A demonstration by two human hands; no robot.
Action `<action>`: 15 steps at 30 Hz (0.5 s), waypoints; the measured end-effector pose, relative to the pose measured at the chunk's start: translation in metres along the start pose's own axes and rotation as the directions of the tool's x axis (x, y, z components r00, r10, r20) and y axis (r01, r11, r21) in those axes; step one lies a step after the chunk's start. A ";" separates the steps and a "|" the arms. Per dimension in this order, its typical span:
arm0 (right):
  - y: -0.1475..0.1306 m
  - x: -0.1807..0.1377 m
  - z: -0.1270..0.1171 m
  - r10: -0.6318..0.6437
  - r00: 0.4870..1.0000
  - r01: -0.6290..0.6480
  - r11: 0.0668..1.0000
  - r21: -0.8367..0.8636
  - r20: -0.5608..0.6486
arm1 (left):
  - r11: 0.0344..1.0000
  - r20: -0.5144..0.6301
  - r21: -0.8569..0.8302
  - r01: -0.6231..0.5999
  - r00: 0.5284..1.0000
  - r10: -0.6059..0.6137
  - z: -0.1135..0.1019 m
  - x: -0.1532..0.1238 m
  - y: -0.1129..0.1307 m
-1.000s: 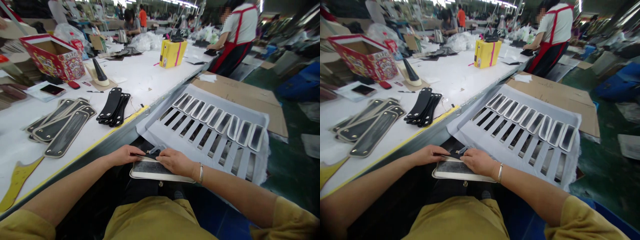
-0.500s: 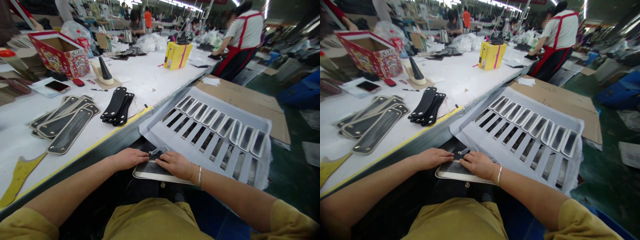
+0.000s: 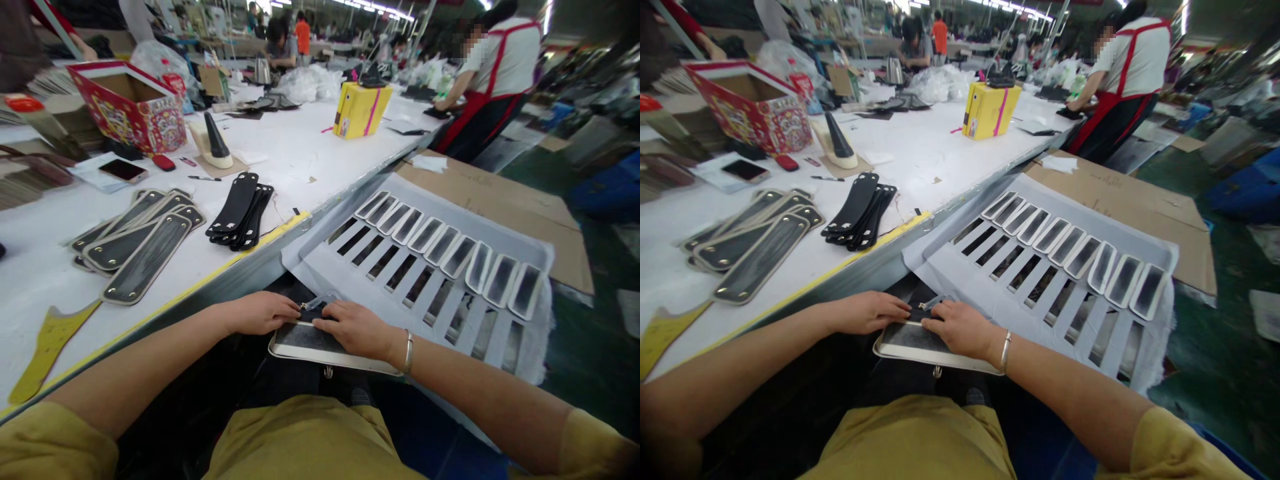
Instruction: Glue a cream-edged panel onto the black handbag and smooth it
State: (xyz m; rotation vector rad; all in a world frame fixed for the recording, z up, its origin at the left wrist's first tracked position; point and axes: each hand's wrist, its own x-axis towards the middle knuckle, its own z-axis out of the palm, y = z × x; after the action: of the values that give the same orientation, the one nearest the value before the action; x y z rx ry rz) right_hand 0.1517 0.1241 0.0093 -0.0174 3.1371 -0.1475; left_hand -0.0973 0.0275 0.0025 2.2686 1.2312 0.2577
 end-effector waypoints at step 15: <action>-0.007 0.013 0.007 -0.074 0.993 0.066 0.994 -0.087 -0.092 | 0.957 -0.202 0.289 -0.037 0.974 0.099 0.014 -0.019 -0.001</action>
State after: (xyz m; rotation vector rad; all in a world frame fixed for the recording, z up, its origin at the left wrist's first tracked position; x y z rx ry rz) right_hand 0.1388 0.1167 0.0031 -0.1239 3.2372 -0.0174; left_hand -0.1027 0.0067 -0.0083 2.5884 1.3748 0.3825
